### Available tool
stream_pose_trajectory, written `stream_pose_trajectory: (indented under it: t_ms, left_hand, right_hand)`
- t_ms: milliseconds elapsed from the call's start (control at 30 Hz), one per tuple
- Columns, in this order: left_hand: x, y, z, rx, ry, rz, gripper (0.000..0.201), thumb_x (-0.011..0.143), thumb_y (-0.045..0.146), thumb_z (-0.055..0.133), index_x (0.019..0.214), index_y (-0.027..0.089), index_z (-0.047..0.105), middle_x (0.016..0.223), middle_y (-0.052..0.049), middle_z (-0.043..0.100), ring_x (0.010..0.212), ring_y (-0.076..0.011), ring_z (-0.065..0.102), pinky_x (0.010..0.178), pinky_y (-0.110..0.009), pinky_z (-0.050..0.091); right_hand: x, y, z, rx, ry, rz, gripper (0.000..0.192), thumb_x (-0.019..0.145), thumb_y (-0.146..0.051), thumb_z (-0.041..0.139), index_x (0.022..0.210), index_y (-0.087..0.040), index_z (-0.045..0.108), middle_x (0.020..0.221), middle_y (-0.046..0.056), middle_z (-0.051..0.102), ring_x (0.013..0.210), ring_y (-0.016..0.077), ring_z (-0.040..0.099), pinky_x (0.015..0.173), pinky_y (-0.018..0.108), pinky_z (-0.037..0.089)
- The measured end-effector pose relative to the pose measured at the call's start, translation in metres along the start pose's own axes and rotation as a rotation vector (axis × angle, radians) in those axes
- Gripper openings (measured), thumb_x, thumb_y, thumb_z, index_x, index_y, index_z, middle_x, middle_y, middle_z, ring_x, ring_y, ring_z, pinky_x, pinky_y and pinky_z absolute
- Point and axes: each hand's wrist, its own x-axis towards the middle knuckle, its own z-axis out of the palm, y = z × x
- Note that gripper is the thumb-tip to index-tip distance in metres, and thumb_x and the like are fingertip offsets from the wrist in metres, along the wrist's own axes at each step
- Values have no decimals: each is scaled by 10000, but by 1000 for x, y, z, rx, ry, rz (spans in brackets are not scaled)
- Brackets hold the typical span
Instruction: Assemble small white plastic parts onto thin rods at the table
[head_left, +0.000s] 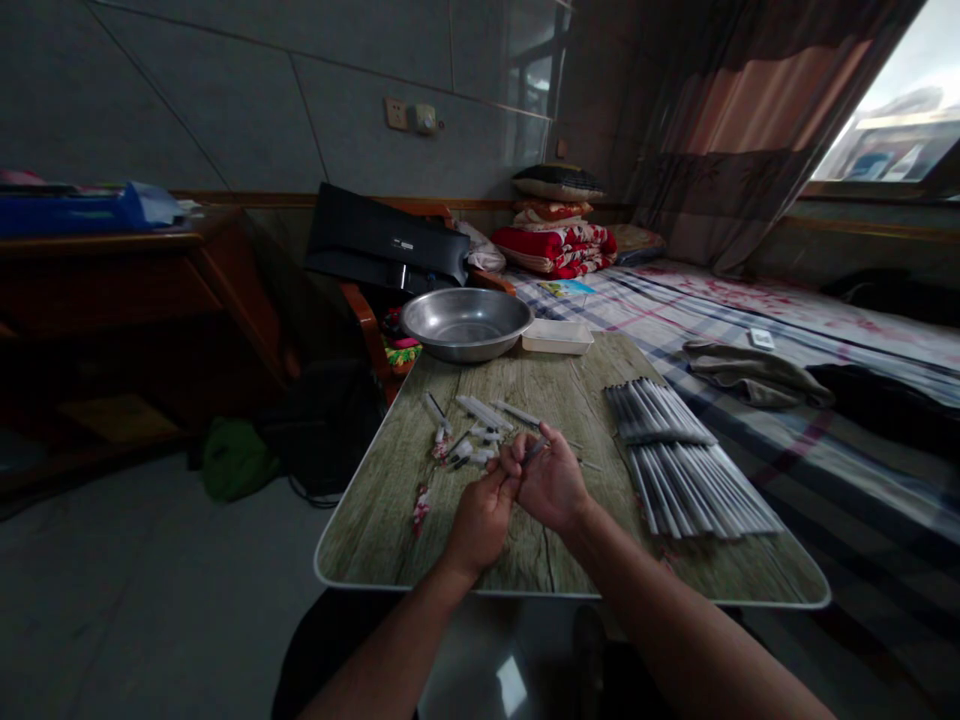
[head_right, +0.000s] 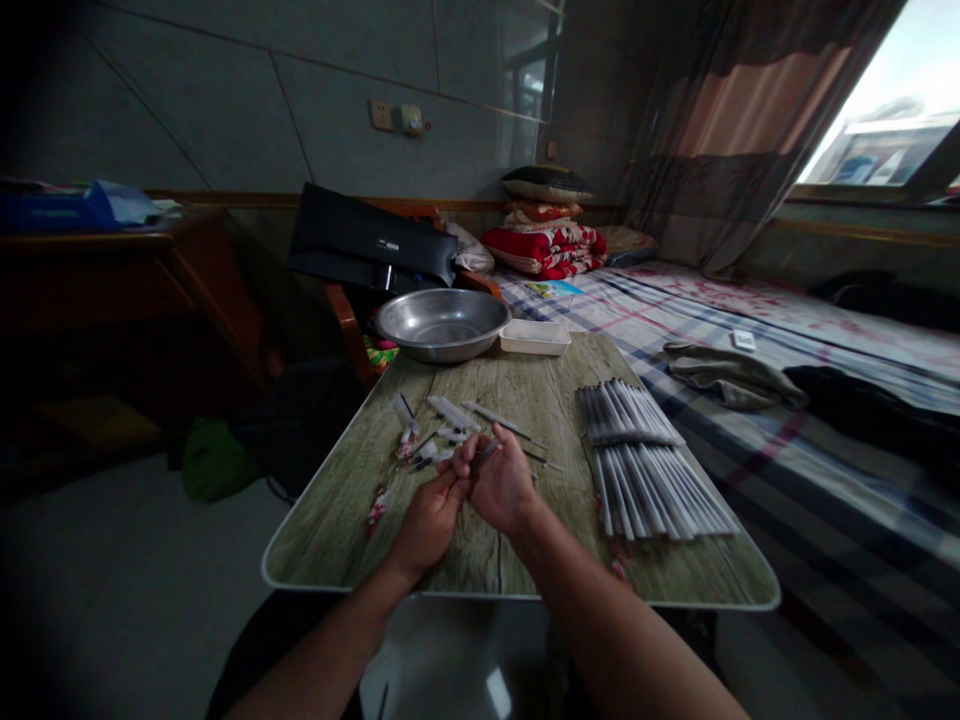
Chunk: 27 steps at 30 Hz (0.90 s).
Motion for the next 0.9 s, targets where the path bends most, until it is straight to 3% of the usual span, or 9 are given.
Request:
stream_pose_trajectory:
  t_ms: [200, 300, 367, 467, 600, 700, 800, 900]
  left_hand:
    - [10, 1, -9, 3, -87, -28, 297, 901, 330, 475, 988, 174, 713, 978, -66, 717, 952, -225, 635, 863, -317, 458]
    - [17, -2, -22, 155, -97, 17, 280, 889, 369, 509, 942, 186, 713, 829, -44, 704, 801, -206, 632, 768, -306, 460]
    - [21, -4, -31, 290, -55, 88, 253, 872, 389, 542, 891, 201, 710, 830, -47, 689, 792, -202, 618, 744, -304, 451]
    - [21, -8, -37, 426, -64, 184, 205, 853, 380, 580, 861, 216, 702, 856, -52, 674, 819, -203, 607, 755, -316, 448]
    - [18, -10, -35, 528, -60, 283, 126, 813, 337, 647, 846, 221, 683, 900, -47, 669, 915, -222, 582, 849, -358, 436]
    - [16, -11, -35, 550, 17, 324, 248, 784, 293, 681, 1022, 229, 648, 1108, -57, 630, 1086, -242, 532, 982, -405, 384]
    - [17, -14, -39, 539, 137, 302, 433, 801, 263, 651, 1218, 224, 541, 1270, -90, 535, 1204, -253, 461, 1042, -435, 349]
    - [19, -18, -46, 518, 191, 260, 424, 822, 256, 613, 1232, 219, 510, 1265, -99, 525, 1192, -253, 468, 1011, -429, 392]
  right_hand:
    - [3, -1, -8, -66, 69, -6, 532, 825, -658, 411, 660, -191, 605, 662, 48, 598, 750, 219, 588, 733, 351, 462]
    - [3, -12, -18, -339, 210, -157, 391, 810, -542, 555, 723, -173, 650, 672, 22, 610, 639, 152, 548, 633, 276, 433]
    - [0, -22, -25, -635, 228, -217, 236, 782, -391, 646, 701, -170, 668, 586, -18, 565, 535, 106, 473, 541, 233, 370]
    - [-9, -35, -31, -1001, 83, -155, 93, 757, -231, 645, 716, -174, 705, 503, -49, 513, 463, 79, 409, 468, 212, 296]
    - [-22, -43, -35, -1239, -114, 1, 160, 742, -175, 581, 791, -179, 733, 508, -45, 558, 449, 82, 463, 447, 199, 324]
    - [-31, -52, -39, -1369, -151, 80, 148, 729, -178, 565, 714, -169, 712, 493, -33, 572, 432, 92, 493, 435, 200, 328]
    - [-45, -78, -47, -1516, -33, 28, 111, 717, -206, 598, 699, -174, 702, 531, -18, 598, 465, 106, 514, 471, 220, 348]
    - [-68, -116, -62, -1660, 180, -149, 83, 689, -248, 654, 706, -188, 709, 685, 23, 647, 603, 146, 561, 572, 264, 401]
